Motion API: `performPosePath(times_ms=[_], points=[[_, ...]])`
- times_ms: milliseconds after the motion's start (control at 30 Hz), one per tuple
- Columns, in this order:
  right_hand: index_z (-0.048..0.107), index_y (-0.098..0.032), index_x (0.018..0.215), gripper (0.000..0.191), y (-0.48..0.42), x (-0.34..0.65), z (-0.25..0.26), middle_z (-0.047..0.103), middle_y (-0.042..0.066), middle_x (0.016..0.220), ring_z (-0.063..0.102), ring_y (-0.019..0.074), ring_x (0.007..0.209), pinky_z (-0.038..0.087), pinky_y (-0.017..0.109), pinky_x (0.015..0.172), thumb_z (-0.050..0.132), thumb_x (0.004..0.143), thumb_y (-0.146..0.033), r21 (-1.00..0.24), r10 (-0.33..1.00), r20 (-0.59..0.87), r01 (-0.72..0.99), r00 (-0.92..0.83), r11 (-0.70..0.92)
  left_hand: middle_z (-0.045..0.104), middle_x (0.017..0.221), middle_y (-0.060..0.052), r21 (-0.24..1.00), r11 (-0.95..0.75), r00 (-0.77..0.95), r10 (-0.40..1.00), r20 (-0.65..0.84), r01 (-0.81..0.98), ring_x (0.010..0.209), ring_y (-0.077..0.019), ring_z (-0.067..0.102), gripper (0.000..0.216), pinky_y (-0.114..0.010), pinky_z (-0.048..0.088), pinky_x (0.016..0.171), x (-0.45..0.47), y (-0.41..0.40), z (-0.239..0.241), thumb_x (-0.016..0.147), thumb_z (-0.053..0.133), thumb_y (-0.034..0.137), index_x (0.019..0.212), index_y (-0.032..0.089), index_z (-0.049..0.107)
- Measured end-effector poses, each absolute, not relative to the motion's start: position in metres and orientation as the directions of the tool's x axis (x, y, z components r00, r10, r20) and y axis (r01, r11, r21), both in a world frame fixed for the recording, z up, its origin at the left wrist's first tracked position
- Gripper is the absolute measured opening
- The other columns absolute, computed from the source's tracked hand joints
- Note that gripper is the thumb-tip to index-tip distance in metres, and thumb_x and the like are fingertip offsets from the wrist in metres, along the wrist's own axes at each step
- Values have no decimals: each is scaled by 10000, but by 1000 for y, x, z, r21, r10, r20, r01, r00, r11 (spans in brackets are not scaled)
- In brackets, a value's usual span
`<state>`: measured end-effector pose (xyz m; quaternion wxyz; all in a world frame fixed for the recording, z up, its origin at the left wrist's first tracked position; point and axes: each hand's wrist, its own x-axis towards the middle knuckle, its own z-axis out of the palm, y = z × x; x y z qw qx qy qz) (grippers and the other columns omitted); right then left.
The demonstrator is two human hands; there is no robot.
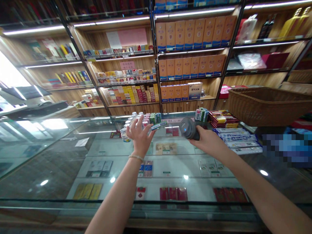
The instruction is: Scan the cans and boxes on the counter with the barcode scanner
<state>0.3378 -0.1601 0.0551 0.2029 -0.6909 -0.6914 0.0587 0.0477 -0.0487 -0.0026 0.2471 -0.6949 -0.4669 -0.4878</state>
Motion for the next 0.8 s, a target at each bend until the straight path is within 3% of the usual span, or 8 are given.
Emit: performPosePath(times_ms=[133, 300, 467, 800], points=[[604, -182, 1126, 377, -158, 340, 59, 776, 162, 1027, 749, 352, 958, 461, 332, 703, 574, 925, -499, -272, 985, 158, 962, 72, -27, 582, 1540, -31, 58, -430, 117, 368, 922, 901, 1429, -323, 464, 258, -557, 91, 1221, 46, -47, -4, 899, 687, 581, 1013, 367, 776], [569, -175, 1186, 381, -155, 341, 56, 756, 158, 1116, 747, 336, 987, 475, 340, 738, 566, 930, -457, -167, 983, 160, 984, 93, -66, 594, 1524, -43, 75, -447, 111, 375, 920, 892, 1422, -326, 466, 278, -565, 83, 1226, 48, -47, -3, 898, 683, 590, 1002, 351, 777], [521, -164, 1272, 413, -147, 345, 40, 686, 176, 1287, 727, 336, 1072, 490, 346, 771, 548, 922, -382, -127, 991, 122, 991, 62, -47, 596, 1520, -47, 81, -466, 116, 380, 918, 881, 1426, -327, 459, 272, -564, 102, 1227, 49, -48, -2, 900, 684, 581, 1007, 350, 778], [519, -155, 1236, 366, -138, 351, 21, 607, 169, 1273, 702, 323, 1126, 507, 348, 797, 565, 945, -372, -45, 998, 52, 999, 20, -18, 586, 1531, -29, 87, -482, 114, 372, 921, 872, 1426, -326, 457, 242, -568, 63, 1238, 50, -45, -4, 894, 701, 556, 1011, 357, 773]])
